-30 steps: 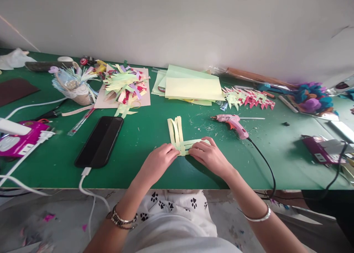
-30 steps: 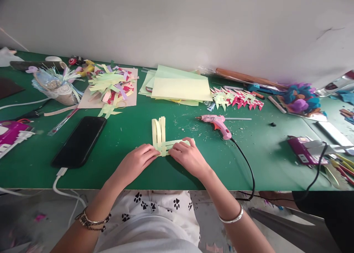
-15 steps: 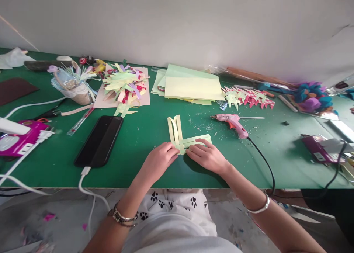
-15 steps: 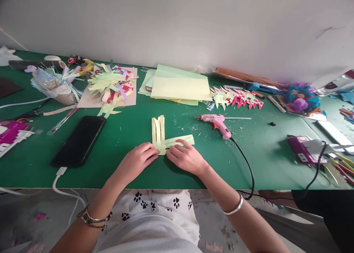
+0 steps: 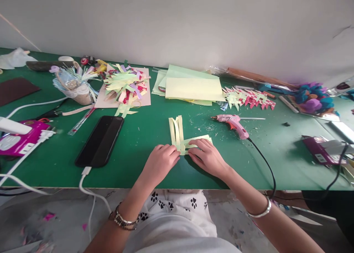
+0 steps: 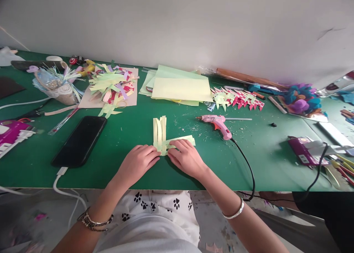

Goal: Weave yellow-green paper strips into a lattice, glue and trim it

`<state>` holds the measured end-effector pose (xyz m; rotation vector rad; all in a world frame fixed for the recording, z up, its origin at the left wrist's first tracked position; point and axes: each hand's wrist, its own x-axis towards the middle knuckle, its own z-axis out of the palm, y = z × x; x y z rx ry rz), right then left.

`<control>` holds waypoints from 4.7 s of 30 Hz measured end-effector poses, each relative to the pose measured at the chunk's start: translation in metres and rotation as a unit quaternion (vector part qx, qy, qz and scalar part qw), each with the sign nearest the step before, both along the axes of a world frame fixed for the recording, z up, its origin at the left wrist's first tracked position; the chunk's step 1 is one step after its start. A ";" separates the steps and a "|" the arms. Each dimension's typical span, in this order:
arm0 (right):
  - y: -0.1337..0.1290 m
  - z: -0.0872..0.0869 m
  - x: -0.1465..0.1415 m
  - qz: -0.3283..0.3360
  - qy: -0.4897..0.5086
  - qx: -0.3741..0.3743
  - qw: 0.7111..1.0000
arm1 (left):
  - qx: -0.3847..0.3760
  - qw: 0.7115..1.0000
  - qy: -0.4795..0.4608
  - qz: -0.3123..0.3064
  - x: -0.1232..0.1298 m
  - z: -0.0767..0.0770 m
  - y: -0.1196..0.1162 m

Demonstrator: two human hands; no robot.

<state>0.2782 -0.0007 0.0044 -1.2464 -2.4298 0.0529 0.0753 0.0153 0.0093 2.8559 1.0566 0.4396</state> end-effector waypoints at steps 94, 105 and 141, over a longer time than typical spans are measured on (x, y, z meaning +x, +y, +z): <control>-0.008 0.003 -0.029 -0.042 -0.103 0.234 0.966 | -0.239 0.932 -0.186 0.201 -0.011 0.009 -0.004; -0.004 0.007 -0.055 -0.111 -0.057 0.275 0.953 | -0.381 0.836 -0.316 0.237 0.005 0.004 0.001; 0.019 0.014 -0.025 -0.050 0.012 -0.165 0.985 | -0.193 0.976 0.041 0.093 -0.025 0.018 0.016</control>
